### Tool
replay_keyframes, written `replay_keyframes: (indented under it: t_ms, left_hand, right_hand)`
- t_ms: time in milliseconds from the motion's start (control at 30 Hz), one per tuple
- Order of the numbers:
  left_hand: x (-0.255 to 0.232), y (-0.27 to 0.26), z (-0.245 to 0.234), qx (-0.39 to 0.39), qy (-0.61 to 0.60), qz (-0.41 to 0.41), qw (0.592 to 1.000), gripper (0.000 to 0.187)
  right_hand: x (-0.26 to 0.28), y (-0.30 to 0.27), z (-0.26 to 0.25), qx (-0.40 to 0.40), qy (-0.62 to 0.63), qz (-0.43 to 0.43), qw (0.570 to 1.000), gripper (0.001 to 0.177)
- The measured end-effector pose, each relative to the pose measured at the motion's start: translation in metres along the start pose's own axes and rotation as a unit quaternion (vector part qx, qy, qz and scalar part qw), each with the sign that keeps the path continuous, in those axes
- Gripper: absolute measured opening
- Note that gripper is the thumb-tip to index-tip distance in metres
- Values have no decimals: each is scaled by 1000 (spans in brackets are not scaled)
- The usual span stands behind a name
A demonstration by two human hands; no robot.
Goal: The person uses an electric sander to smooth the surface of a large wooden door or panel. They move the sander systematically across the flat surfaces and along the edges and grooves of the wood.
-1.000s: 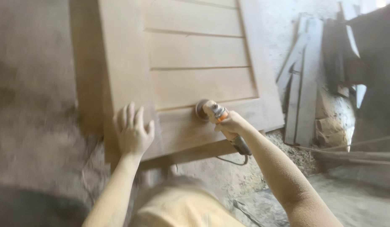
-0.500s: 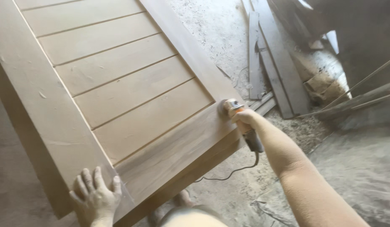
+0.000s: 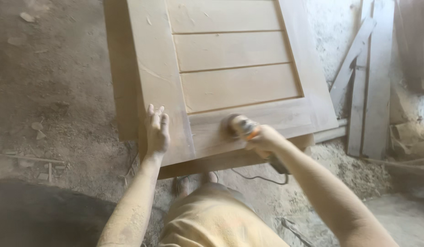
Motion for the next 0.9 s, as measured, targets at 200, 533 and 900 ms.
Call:
replay_keyframes:
  t_ms: [200,533,900]
  left_hand:
    - [4,13,-48,-6,-158,-108,981,81]
    - [8,-63,-10,36,296,20,954,81]
    - [-7,-99,86,112,373,106,915,80]
  right_hand:
    - [162,-50,65,78,-170,-82,979,47]
    - [66,-52,60,85,-91,-2,992,53]
    - [-178,2,-33,-34,89,87,992,48]
Point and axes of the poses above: each hand's wrist, its own y-axis towards the middle knuckle, its own z-axis out of the palm, x = y × z, the point moved 10 cm from there along y, towards the middle knuckle, and after that the axes turned 5 degrees about -y, right-handed, at the moved point
